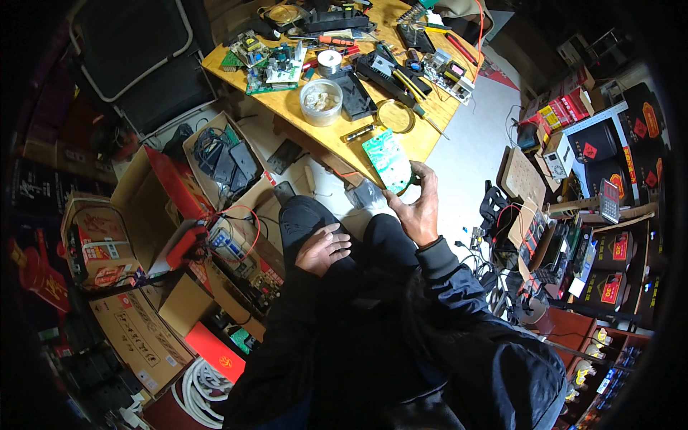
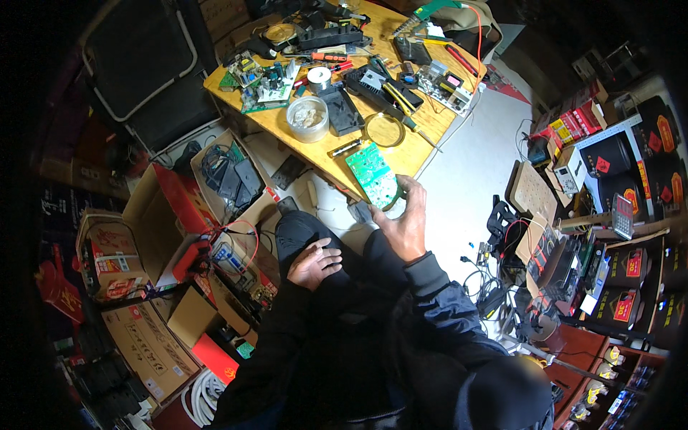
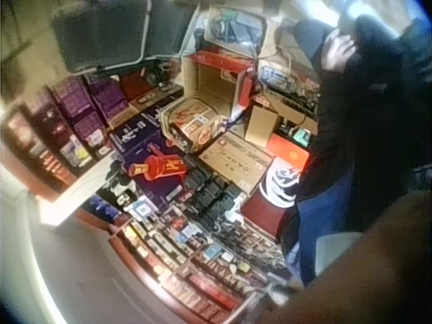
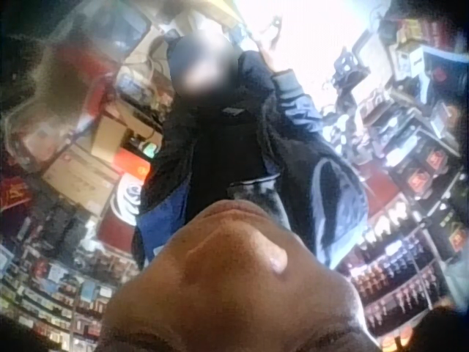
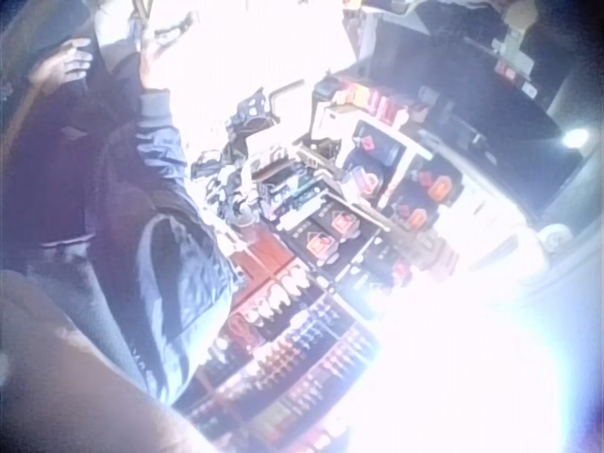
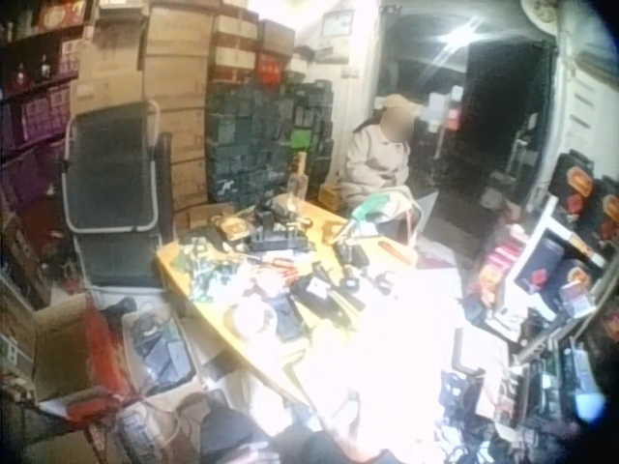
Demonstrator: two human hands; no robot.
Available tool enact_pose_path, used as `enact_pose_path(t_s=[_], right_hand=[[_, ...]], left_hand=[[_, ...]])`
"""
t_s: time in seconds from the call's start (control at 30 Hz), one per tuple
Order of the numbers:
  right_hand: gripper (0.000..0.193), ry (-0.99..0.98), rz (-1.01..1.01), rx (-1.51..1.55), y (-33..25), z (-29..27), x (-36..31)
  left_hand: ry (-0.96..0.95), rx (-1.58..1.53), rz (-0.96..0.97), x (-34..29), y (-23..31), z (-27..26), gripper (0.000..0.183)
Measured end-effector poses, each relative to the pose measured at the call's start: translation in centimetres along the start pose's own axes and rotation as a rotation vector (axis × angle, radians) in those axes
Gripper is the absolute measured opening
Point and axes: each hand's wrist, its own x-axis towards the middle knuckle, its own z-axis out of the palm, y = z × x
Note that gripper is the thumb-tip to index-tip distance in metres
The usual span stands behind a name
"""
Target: The person holds a green circuit board, flips it over, and places it on a cluttered workbench. They then use a multimeter to probe various points on the board, reading the display between measurements.
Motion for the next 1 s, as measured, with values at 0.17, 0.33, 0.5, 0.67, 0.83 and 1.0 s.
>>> enact_pose_path(t_s=[0.17, 0.33, 0.5, 0.67, 0.83, 1.0], right_hand=[[0.072, -0.023, 0.017, 0.064, -1.2, -1.8, -0.7], [0.076, -0.133, -0.078, 0.102, -2.7, -3.6, -1.6], [0.075, -0.201, -0.199, 0.078, -4.1, -4.5, -2.2], [0.073, -0.195, -0.173, 0.128, -3.7, -4.3, -2.7], [0.075, -0.167, -0.010, 0.308, -3.3, -3.1, -2.4], [0.064, -0.196, -0.010, 0.167, -3.3, -3.2, -0.6]], left_hand=[[0.075, 0.153, -0.018, 0.4, 1.0, 2.3, 0.050], [-0.040, 0.116, 0.271, 0.9, 4.2, 8.3, 0.063], [-0.063, 0.080, 0.251, 0.4, 7.9, 12.0, 0.064], [-0.030, 0.207, 0.288, -0.8, 8.3, 13.6, 0.050], [0.069, 0.322, 0.480, -0.9, 8.0, 15.7, 0.045], [0.109, 0.602, 0.743, 0.2, 8.5, 17.7, 0.024]])
